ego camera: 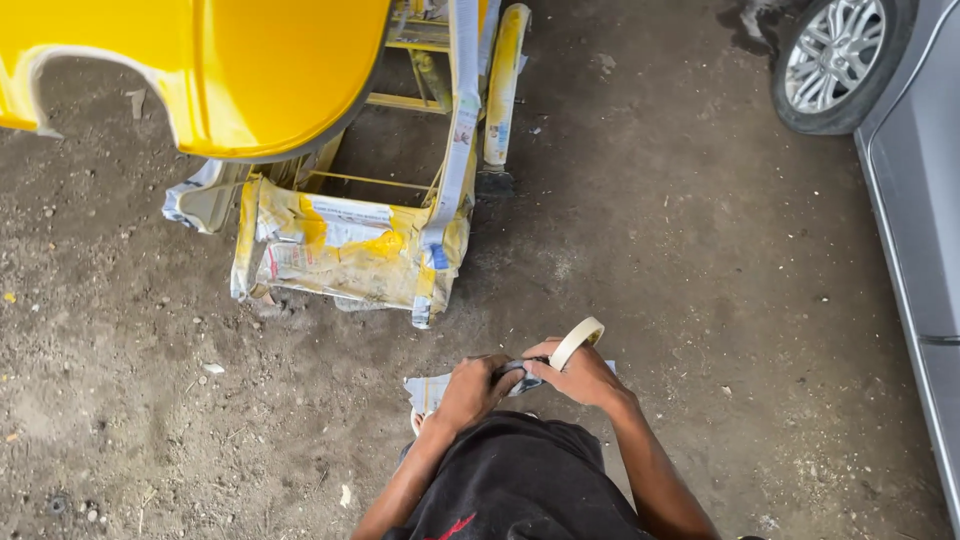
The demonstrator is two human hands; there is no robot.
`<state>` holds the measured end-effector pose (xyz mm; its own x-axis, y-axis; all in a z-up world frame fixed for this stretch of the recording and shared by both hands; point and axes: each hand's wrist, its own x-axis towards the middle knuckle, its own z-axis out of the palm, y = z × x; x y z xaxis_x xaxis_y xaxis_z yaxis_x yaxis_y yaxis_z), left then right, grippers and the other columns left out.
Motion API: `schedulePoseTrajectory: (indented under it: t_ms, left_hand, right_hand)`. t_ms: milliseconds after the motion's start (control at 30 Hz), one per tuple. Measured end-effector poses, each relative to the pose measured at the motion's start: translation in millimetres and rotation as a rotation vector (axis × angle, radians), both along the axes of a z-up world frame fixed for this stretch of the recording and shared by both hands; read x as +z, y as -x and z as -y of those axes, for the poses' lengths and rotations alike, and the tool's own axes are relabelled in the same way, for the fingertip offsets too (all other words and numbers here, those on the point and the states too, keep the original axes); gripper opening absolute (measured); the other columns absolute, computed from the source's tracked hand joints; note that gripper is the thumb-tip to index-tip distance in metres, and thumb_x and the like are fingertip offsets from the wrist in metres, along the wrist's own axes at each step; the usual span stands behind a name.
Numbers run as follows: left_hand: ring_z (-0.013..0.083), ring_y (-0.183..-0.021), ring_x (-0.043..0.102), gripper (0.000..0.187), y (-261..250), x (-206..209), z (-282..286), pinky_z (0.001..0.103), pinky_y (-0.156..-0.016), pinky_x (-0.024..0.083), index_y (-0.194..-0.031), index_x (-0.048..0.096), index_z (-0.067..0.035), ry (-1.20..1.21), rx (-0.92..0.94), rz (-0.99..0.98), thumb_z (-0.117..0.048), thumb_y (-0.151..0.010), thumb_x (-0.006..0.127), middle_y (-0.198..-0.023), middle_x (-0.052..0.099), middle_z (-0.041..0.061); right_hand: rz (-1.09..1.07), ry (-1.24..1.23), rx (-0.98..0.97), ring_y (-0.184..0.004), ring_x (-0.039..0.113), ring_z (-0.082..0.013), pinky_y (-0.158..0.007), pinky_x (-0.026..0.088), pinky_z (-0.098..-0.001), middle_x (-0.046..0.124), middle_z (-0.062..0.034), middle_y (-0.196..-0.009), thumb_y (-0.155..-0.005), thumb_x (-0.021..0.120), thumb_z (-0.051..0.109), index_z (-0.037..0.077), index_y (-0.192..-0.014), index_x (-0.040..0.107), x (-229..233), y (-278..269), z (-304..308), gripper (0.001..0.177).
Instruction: The person tears strips of newspaper and secures them to the frame of a yellow vehicle using masking tape. They repeatedly tear paper, apply tape to the edges, and smooth the newspaper onto the vehicle's metal structure.
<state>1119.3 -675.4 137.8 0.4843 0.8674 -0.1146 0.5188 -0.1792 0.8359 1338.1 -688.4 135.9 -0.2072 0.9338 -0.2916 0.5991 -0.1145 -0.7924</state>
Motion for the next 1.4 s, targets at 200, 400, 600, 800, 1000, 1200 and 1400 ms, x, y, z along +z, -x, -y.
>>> schedulePoseTrajectory:
  t_ms: [200, 400, 600, 800, 1000, 1200, 1400]
  left_hand:
    - [0.0368, -0.077, 0.074, 0.038, -41, 11, -4, 0.044, -0.071, 0.055, -0.097, 0.075, -0.004, 0.071, -0.045, 0.022, -0.040, -0.088, 0.075, -0.080, 0.073, 0.018]
    - [0.0373, -0.079, 0.073, 0.038, -81, -12, -3, 0.045, -0.072, 0.054, -0.093, 0.076, -0.004, 0.011, -0.092, 0.021, -0.041, -0.083, 0.080, -0.083, 0.075, 0.018]
    - [0.0372, -0.080, 0.071, 0.036, -109, -42, -17, 0.046, -0.072, 0.053, -0.092, 0.076, -0.006, -0.064, -0.103, -0.026, -0.041, -0.083, 0.080, -0.083, 0.074, 0.016]
    - [0.0371, -0.079, 0.070, 0.035, -126, -44, -58, 0.048, -0.070, 0.051, -0.088, 0.075, -0.007, -0.094, -0.071, -0.064, -0.041, -0.082, 0.080, -0.079, 0.073, 0.015]
    - [0.0378, -0.078, 0.069, 0.034, -140, -58, -119, 0.048, -0.068, 0.051, -0.087, 0.074, -0.006, -0.113, 0.067, -0.032, -0.038, -0.081, 0.081, -0.079, 0.072, 0.015]
    - [0.0366, -0.077, 0.068, 0.034, -159, -70, -212, 0.047, -0.067, 0.051, -0.086, 0.074, -0.007, -0.090, 0.139, 0.009, -0.040, -0.083, 0.081, -0.078, 0.071, 0.015]
    - [0.0322, -0.071, 0.070, 0.035, -130, -45, -285, 0.043, -0.064, 0.052, -0.084, 0.073, -0.006, -0.151, 0.337, 0.068, -0.041, -0.083, 0.079, -0.077, 0.070, 0.014]
  right_hand:
    - [-0.032, 0.006, -0.044, -0.083, 0.071, -0.0189, -0.071, 0.054, -0.0350, 0.075, -0.0061, -0.091, -0.089, 0.075, 0.033, 0.008, -0.103, 0.079, -8, -42, 12, 0.029]
    - [-0.059, -0.003, -0.051, -0.084, 0.071, -0.0174, -0.072, 0.054, -0.0344, 0.076, -0.0068, -0.093, -0.091, 0.073, 0.034, 0.007, -0.105, 0.079, -19, -91, 21, 0.030]
    - [0.071, 0.210, -0.125, -0.078, 0.072, -0.0210, -0.068, 0.057, -0.0389, 0.075, -0.0087, -0.094, -0.091, 0.068, 0.035, 0.013, -0.116, 0.076, 11, -122, 15, 0.035]
    - [0.100, 0.068, -0.067, -0.086, 0.074, -0.0203, -0.075, 0.056, -0.0375, 0.078, -0.0067, -0.100, -0.091, 0.070, 0.037, 0.012, -0.114, 0.076, -14, -157, -22, 0.034]
    - [0.135, 0.068, 0.054, -0.091, 0.072, -0.0224, -0.081, 0.055, -0.0372, 0.076, -0.0059, -0.105, -0.093, 0.066, 0.037, 0.013, -0.115, 0.076, -14, -173, -107, 0.034]
    - [0.246, 0.064, 0.115, -0.090, 0.070, -0.0239, -0.081, 0.053, -0.0370, 0.074, -0.0070, -0.103, -0.094, 0.064, 0.034, 0.013, -0.114, 0.076, -2, -198, -212, 0.031]
    - [0.100, 0.000, 0.215, -0.088, 0.071, -0.0220, -0.079, 0.054, -0.0366, 0.076, -0.0077, -0.100, -0.091, 0.069, 0.031, 0.008, -0.107, 0.077, -4, -224, -317, 0.029]
